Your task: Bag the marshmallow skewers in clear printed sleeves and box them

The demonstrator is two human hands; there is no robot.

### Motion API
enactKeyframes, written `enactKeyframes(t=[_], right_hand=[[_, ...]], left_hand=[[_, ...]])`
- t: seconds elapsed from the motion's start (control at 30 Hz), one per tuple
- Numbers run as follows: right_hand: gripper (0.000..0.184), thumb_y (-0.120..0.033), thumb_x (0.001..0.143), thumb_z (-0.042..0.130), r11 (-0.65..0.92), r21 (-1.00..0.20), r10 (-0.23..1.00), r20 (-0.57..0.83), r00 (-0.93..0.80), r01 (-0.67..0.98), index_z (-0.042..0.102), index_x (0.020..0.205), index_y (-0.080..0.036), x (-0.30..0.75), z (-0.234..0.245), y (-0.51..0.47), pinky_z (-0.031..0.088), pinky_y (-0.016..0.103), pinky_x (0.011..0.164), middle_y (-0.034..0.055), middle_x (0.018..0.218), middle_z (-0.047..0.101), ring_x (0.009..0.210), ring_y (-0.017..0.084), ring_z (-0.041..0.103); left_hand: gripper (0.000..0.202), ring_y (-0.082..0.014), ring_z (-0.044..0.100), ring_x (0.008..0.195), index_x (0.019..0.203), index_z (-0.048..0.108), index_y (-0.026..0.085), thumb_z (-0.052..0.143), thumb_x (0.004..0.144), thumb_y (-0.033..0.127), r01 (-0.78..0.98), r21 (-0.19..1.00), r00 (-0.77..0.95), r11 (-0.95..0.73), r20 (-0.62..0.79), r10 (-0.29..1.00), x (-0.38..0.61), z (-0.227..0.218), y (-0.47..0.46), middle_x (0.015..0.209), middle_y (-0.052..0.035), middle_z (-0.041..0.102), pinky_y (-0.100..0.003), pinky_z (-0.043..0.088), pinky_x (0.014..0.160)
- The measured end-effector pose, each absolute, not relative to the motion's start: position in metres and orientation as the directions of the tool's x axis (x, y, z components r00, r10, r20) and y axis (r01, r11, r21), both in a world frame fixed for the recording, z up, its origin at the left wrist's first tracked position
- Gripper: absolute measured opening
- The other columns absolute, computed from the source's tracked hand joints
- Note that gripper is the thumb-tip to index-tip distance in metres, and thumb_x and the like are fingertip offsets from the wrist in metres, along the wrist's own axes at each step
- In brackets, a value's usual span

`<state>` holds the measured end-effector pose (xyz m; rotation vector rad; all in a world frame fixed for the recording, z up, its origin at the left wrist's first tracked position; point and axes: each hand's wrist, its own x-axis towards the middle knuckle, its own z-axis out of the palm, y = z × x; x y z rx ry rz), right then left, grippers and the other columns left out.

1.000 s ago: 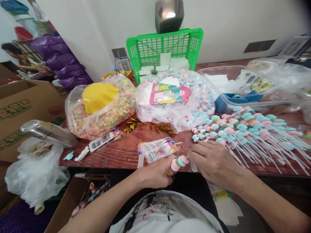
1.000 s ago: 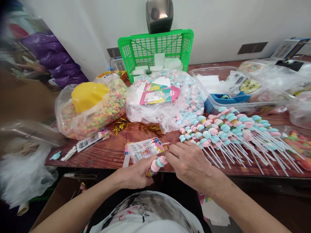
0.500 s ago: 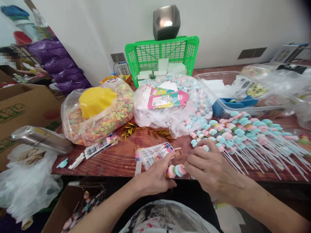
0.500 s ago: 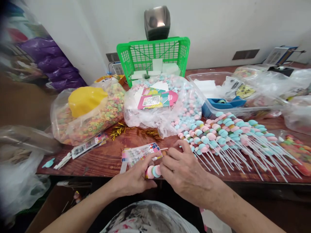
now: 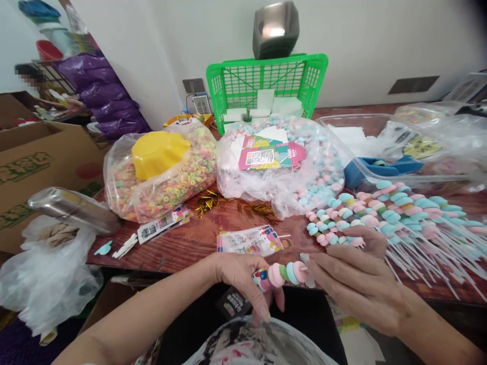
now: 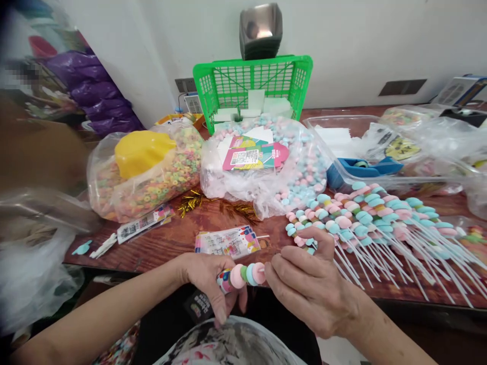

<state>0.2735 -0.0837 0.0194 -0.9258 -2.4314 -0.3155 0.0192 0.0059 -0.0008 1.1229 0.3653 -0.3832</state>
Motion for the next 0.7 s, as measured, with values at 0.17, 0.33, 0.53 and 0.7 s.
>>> enactKeyframes(t=[0.17, 0.33, 0.53, 0.7], right_hand=[[0.018, -0.010, 0.091, 0.045, 0.757, 0.049, 0.526, 0.544, -0.654, 0.651, 0.061, 0.090, -0.018, 0.260, 0.032, -0.079, 0.031, 0.050, 0.093, 0.0033, 0.086, 0.067, 0.086, 0.018, 0.057], [0.016, -0.006, 0.086, 0.049, 0.678, -0.025, 0.619, 0.558, -0.552, 0.735, 0.061, 0.089, -0.017, 0.249, 0.033, -0.077, 0.032, 0.049, 0.090, 0.0002, 0.071, 0.061, 0.073, 0.016, 0.053], [0.020, -0.007, 0.086, 0.048, 0.653, -0.089, 0.642, 0.593, -0.486, 0.752, 0.062, 0.092, -0.020, 0.242, 0.027, -0.074, 0.029, 0.048, 0.090, 0.0011, 0.076, 0.063, 0.074, 0.016, 0.053], [0.017, -0.006, 0.088, 0.048, 0.703, -0.055, 0.582, 0.618, -0.529, 0.709, 0.062, 0.089, -0.017, 0.231, 0.026, -0.080, 0.028, 0.050, 0.092, 0.0007, 0.072, 0.063, 0.072, 0.014, 0.053]], left_hand=[[0.034, -0.0070, 0.045, 0.050, 0.067, 0.059, 0.014, 0.084, 0.056, 0.035, 0.386, 0.904, 0.785, 0.185, -0.427, 0.448, 0.020, -0.007, -0.009, 0.057, 0.0074, 0.050, -0.019, 0.040, 0.050], [0.018, -0.0093, 0.048, 0.067, 0.083, 0.065, 0.016, 0.072, 0.072, 0.028, 0.370, 0.915, 0.651, -0.160, -0.132, 0.747, 0.016, -0.007, -0.014, 0.073, 0.0057, 0.057, -0.019, 0.037, 0.062], [0.018, -0.0121, 0.049, 0.067, 0.081, 0.061, 0.016, 0.070, 0.075, 0.031, 0.524, 0.738, 0.682, -0.425, -0.064, 0.728, 0.015, -0.003, -0.021, 0.073, 0.0027, 0.059, -0.022, 0.034, 0.061], [0.021, -0.0113, 0.046, 0.065, 0.080, 0.060, 0.017, 0.068, 0.076, 0.036, 0.537, 0.720, 0.703, -0.439, -0.094, 0.705, 0.014, -0.008, -0.018, 0.070, 0.0034, 0.055, -0.022, 0.031, 0.058]])
